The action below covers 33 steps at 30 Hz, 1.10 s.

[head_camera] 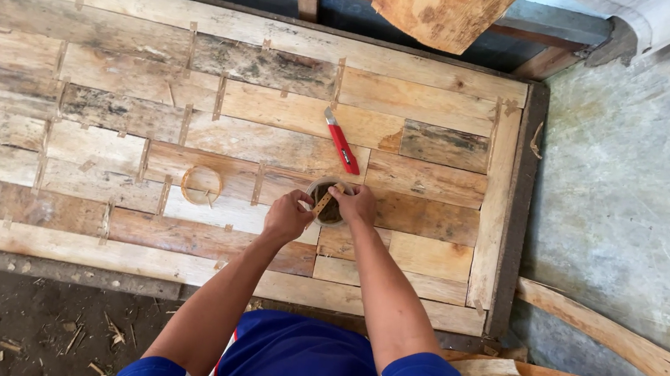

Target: Constructing a bamboo panel by taping bamboo strips onto a wooden frame and trimming them.

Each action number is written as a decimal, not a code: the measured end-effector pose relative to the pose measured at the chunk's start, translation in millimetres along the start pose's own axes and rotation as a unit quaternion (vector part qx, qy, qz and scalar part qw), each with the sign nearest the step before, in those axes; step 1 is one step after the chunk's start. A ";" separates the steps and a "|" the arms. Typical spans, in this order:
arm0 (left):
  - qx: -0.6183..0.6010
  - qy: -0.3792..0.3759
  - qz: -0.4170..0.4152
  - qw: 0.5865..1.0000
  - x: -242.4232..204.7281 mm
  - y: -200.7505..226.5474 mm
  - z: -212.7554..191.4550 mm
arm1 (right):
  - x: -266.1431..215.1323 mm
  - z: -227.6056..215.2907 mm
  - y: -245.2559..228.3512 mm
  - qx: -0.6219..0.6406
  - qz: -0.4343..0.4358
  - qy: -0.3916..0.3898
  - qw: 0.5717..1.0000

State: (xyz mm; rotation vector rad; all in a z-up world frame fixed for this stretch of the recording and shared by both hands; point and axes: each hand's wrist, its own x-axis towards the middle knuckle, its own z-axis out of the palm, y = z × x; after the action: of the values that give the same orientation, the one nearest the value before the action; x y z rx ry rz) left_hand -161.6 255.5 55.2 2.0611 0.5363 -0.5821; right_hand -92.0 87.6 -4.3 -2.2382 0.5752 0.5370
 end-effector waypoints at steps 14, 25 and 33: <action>-0.086 -0.071 0.003 0.994 -23.7 -33.9 6.4 | 0.1 5.0 6.3 0.018 0.002 0.020 1.000; -0.233 -0.187 0.070 0.952 -33.1 -24.9 26.9 | 20.5 -6.2 45.0 0.152 -0.036 -0.025 0.987; -0.319 -0.144 0.095 0.932 -54.3 -0.6 29.0 | 2.7 -47.9 42.0 0.203 -0.084 -0.047 0.974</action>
State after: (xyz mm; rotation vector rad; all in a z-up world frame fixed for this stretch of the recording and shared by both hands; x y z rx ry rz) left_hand -210.8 223.0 72.7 1.3606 0.2929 -0.4984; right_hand -103.4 25.2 0.9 -1.8413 0.3996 0.3960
